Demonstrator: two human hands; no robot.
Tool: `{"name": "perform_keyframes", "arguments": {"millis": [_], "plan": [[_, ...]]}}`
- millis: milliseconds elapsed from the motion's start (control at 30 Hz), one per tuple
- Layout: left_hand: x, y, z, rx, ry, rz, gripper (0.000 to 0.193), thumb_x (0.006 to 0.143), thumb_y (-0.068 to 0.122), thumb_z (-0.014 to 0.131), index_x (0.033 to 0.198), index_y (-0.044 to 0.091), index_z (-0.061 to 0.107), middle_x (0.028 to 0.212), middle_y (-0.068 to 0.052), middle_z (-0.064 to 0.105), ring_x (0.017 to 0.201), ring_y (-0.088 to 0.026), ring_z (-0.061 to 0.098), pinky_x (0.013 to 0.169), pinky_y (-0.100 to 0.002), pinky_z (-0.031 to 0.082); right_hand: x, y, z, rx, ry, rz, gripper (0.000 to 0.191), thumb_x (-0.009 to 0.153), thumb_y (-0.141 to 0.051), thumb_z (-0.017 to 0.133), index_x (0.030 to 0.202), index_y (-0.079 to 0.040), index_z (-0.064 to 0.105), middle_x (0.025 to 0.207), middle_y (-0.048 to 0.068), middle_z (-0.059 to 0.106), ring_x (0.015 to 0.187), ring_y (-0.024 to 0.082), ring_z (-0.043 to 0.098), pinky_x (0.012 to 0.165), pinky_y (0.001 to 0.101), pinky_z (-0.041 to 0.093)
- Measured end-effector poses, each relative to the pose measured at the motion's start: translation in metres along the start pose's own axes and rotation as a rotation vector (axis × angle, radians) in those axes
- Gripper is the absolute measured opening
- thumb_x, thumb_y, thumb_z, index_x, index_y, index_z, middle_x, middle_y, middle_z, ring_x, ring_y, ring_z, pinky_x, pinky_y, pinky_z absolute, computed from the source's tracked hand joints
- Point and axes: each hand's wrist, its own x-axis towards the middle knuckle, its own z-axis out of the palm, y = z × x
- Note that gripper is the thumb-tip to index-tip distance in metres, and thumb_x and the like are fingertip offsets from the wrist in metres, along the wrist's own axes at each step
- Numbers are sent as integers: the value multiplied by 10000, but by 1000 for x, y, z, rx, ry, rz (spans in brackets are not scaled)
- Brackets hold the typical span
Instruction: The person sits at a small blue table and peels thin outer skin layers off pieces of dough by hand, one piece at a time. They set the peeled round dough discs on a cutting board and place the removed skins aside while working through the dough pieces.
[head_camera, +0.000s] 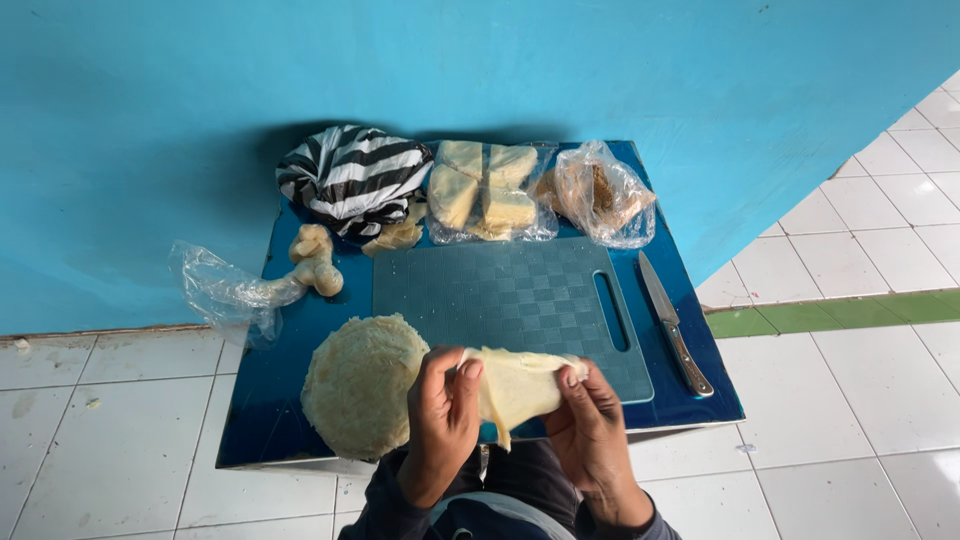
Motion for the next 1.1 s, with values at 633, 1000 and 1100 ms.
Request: {"name": "perform_keyframes", "arguments": {"millis": [633, 1000, 1100], "plan": [[18, 30, -17, 82, -258, -244, 142, 1064, 177, 571, 1141, 64, 535, 616, 17, 498, 540, -18, 431, 484, -229, 345, -15, 25, -29, 70, -59, 323, 502, 873, 91, 639, 1364, 40, 551, 1174, 196, 703, 946, 237, 709, 828, 378, 601], [29, 46, -26, 192, -321, -176, 163, 1057, 176, 596, 1114, 40, 526, 645, -2, 529, 572, -47, 457, 517, -251, 382, -13, 22, -30, 0, -99, 399, 564, 782, -64, 828, 1303, 29, 633, 1231, 169, 705, 1155, 288, 680, 1043, 493, 534], [30, 43, -25, 193, -330, -193, 157, 1059, 174, 597, 1109, 41, 531, 644, -5, 509, 582, -51, 447, 521, -252, 375, -13, 21, -35, 45, -118, 421, 600, 764, -59, 844, 1316, 6, 619, 1251, 152, 692, 1175, 294, 661, 1053, 505, 515]]}}
